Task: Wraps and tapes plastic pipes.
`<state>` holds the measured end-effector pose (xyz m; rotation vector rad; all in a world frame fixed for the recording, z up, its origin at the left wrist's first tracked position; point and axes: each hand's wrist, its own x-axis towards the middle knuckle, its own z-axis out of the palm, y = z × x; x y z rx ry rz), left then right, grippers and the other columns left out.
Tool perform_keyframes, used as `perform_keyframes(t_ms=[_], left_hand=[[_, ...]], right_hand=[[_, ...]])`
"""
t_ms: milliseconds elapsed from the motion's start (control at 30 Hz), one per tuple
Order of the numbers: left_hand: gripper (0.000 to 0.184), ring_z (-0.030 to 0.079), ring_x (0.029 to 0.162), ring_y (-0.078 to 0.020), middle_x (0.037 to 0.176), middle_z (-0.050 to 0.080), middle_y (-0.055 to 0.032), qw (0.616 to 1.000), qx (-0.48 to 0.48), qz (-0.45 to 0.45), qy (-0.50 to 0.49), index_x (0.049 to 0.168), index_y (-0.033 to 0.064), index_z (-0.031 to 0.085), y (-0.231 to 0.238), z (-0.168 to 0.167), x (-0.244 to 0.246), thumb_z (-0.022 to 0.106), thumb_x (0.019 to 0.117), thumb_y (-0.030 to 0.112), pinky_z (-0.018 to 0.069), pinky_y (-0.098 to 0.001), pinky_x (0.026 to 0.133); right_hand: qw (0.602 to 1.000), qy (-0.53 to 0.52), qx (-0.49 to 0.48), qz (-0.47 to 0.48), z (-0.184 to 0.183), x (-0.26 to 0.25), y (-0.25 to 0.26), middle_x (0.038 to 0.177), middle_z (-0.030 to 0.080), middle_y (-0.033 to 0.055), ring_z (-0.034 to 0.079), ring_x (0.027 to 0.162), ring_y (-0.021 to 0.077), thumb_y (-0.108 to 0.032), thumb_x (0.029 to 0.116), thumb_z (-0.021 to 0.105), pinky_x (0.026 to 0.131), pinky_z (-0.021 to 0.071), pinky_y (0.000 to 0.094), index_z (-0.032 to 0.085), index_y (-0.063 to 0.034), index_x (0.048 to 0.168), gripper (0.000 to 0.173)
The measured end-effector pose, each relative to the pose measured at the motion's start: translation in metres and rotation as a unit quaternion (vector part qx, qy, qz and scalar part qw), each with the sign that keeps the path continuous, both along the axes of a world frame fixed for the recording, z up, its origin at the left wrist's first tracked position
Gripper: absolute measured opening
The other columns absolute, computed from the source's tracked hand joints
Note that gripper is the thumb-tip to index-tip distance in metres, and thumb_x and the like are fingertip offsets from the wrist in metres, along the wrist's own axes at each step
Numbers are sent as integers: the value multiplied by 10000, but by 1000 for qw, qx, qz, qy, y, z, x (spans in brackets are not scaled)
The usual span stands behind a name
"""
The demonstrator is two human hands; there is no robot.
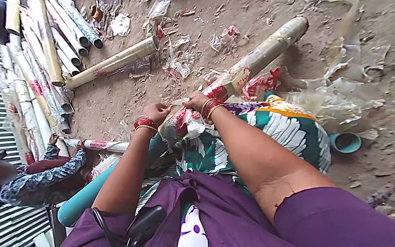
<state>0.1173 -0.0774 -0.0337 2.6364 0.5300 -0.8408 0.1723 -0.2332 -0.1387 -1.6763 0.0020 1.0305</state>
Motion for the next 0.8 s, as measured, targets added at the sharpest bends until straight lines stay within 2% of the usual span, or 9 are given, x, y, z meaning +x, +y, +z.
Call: perform_keyframes(t_ms=[100, 233, 300, 367, 433, 500, 600, 700, 800], left_hand=[[336, 616, 1255, -344, 1317, 667, -185, 998, -31, -50, -7, 1281, 40, 705, -14, -18, -17, 665, 1012, 237, 428, -535, 1110], [229, 677, 1108, -386, 1101, 725, -230, 984, 11, -129, -123, 989, -26, 774, -28, -28, -32, 612, 988, 136, 481, -571, 1013], [238, 672, 1133, -378, 1146, 719, -227, 983, -8, -127, -133, 1067, -28, 768, -25, -25, -35, 590, 1006, 117, 483, -550, 1032], [330, 641, 1231, -375, 1294, 677, -233, 987, -19, -96, -129, 1264, -28, 696, -12, -20, -45, 614, 1028, 186, 468, -528, 1079], [680, 482, 1411, -412, 1513, 505, -254, 996, 5, -62, -61, 1512, -2, 479, 2, -11, -59, 680, 994, 389, 348, -581, 1174], [998, 440, 1423, -456, 1561, 431, -269, 997, 63, -50, 15, 1625, 66, 276, 12, -9, -75, 728, 900, 581, 351, -638, 1150], [1240, 510, 1349, -466, 1485, 501, -289, 986, 128, -68, 77, 1642, 41, 166, 8, -9, -85, 781, 781, 687, 401, -632, 1099], [1346, 508, 1343, -477, 1494, 476, -300, 982, 143, -67, 101, 1634, 9, 130, -2, -8, -80, 840, 711, 683, 406, -639, 1089], [1379, 522, 1338, -466, 1514, 464, -298, 982, 135, -77, 103, 1637, 8, 96, 3, -8, -78, 839, 700, 695, 409, -649, 1077]], right_hand=[[1000, 3, -7, -4, 7, 0, -2, 1023, 642, 182, 607, 914, 229, -179, 1023, 646, 869, 492, 429, 643, 85, 1076, 270], [999, -5, -34, 14, 5, 0, 1, 1024, 648, 197, 617, 937, 267, -198, 1023, 640, 875, 486, 473, 651, 84, 1038, 283], [997, -7, -66, 33, 12, 2, -1, 1095, 653, 232, 634, 1012, 308, -204, 1017, 641, 917, 492, 506, 648, 92, 1091, 305], [980, -59, -150, 112, 38, 5, -5, 1228, 642, 289, 625, 1176, 390, -289, 1031, 622, 997, 473, 581, 644, 108, 1174, 422], [941, -180, -216, 189, 62, 1, -8, 1271, 641, 301, 622, 1214, 457, -285, 1009, 627, 964, 477, 661, 645, 56, 1226, 405], [907, -297, -189, 232, 72, -6, -3, 1342, 632, 213, 635, 1196, 437, -136, 952, 666, 922, 507, 666, 661, -80, 1303, 355], [867, -357, -125, 325, 76, -20, 16, 1448, 609, 100, 615, 1267, 366, -58, 913, 669, 979, 503, 641, 667, -189, 1380, 485], [838, -345, -173, 386, 80, -30, 27, 1317, 650, 209, 634, 1199, 427, -87, 928, 656, 902, 514, 659, 669, -53, 1311, 384], [847, -309, -194, 388, 81, -28, 32, 1262, 657, 227, 631, 1190, 427, -124, 941, 647, 887, 510, 662, 697, -16, 1178, 265]])
